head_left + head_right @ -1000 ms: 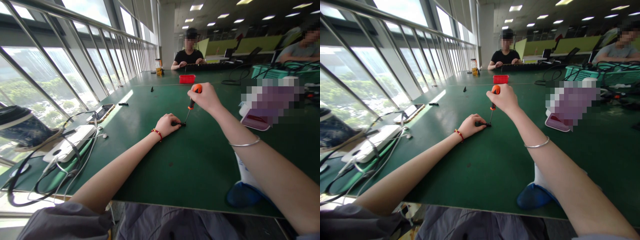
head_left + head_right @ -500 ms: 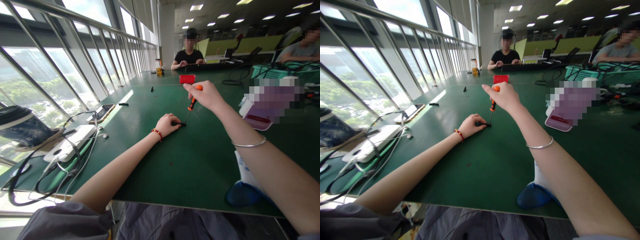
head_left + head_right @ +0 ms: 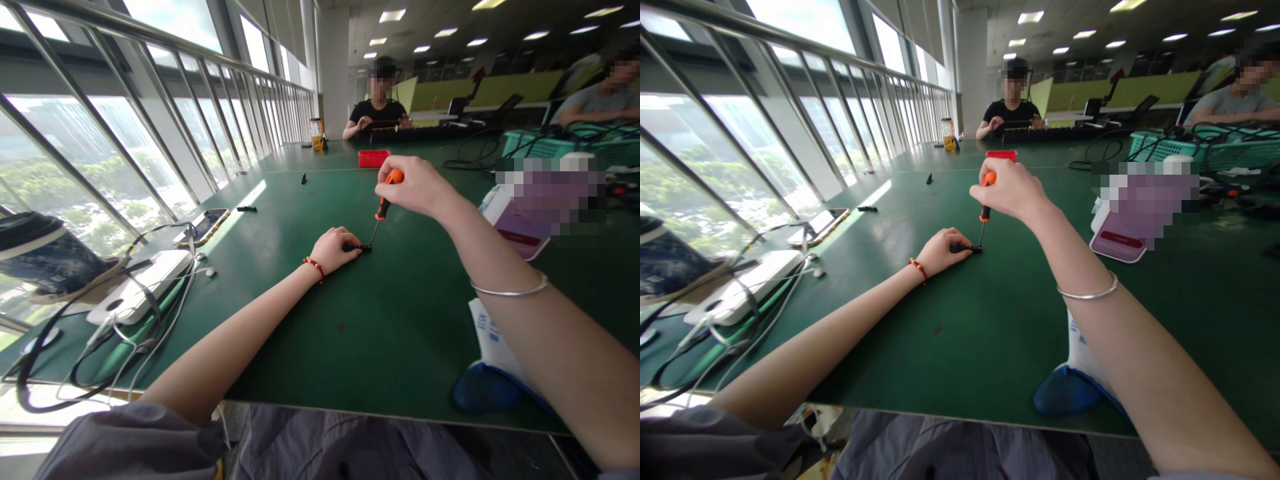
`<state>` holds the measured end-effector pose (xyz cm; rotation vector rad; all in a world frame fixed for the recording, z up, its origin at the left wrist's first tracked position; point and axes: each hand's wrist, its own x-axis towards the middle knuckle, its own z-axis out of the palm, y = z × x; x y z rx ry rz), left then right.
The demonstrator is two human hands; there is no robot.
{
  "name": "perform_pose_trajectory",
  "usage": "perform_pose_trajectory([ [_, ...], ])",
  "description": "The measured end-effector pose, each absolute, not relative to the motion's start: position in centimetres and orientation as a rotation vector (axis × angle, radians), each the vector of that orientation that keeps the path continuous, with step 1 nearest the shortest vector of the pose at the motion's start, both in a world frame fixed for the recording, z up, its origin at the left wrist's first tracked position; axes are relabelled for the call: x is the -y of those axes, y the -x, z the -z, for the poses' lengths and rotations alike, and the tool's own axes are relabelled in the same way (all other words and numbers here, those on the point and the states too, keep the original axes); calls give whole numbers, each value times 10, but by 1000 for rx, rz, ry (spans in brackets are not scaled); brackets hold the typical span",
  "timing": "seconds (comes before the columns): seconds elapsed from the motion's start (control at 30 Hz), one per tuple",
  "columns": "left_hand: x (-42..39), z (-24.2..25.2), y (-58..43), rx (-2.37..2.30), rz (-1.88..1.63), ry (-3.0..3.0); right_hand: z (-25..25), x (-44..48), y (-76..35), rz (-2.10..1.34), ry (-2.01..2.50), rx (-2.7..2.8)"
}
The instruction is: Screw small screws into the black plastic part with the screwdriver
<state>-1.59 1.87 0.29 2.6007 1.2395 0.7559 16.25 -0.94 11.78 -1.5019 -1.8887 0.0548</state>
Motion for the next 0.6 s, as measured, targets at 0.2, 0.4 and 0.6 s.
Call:
perform_pose_trajectory([
  [0.2,-19,-2,16,-1236,-758,-2603,-116,6,-165,-45,1499,1841],
  [0.4,-19,-3,16,-1240,-759,-2606,-117,6,-167,-103,1514,1876],
  [0.6,-19,-3,16,-1239,-757,-2605,-115,4,-169,-8,1544,1815],
])
